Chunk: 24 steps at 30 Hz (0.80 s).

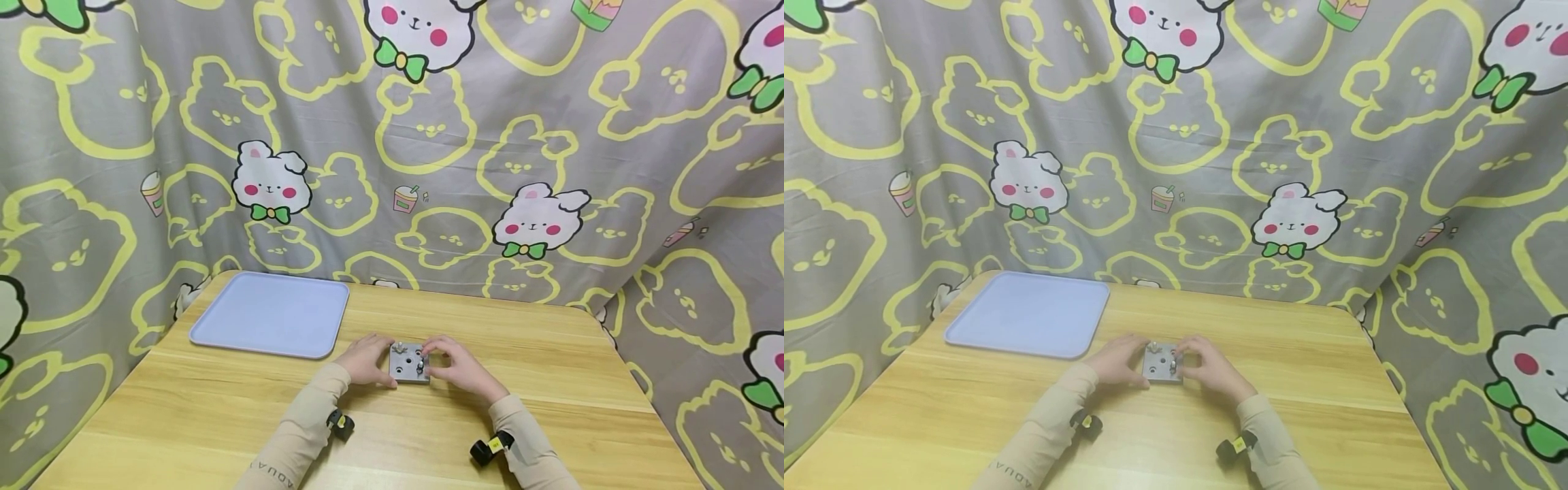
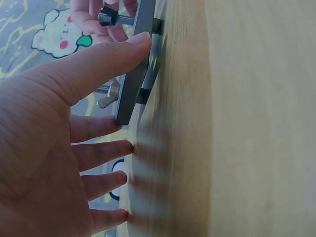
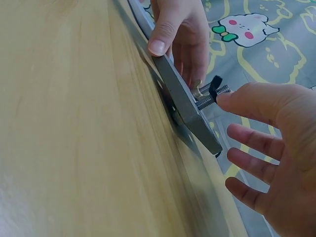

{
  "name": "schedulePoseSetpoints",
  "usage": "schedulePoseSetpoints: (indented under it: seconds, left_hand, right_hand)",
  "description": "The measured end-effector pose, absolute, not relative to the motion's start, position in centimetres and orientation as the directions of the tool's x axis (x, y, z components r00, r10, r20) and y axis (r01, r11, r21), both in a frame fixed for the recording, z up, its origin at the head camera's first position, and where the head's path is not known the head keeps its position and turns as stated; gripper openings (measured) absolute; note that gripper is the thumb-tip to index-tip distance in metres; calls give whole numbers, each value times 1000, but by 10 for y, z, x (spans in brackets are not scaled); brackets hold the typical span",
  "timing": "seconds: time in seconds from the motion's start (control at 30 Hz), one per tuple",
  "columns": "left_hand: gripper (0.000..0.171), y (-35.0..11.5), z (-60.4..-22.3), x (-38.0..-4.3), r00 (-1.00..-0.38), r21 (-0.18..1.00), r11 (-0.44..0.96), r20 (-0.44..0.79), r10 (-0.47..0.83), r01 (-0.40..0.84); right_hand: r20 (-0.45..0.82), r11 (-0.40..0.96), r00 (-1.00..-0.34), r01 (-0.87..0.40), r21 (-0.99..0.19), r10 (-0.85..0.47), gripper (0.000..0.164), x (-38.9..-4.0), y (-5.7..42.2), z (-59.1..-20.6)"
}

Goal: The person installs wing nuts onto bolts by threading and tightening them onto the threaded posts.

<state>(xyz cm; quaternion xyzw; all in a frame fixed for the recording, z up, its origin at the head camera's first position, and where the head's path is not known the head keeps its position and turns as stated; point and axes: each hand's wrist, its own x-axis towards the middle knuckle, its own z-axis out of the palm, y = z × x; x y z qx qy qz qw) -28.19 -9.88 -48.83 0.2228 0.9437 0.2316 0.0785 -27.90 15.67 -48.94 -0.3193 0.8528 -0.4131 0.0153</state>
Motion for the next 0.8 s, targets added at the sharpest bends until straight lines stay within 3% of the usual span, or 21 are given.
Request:
schedulePoseSetpoints:
  seconds: [0.43, 0.67, 0.8]
  left_hand:
    - [94, -98, -482, -279, -888, 483, 789, -49, 458, 380]
    - [95, -99, -482, -279, -886, 485, 789, -57, 460, 378]
    - [95, -99, -483, -279, -886, 483, 788, -53, 460, 381]
  right_hand:
    - [226, 455, -808, -511, -730, -544, 16, -278, 155, -487]
    - [229, 455, -807, -514, -727, -545, 39, -277, 154, -488]
    - [239, 457, -795, -535, -711, -557, 28, -277, 155, -488]
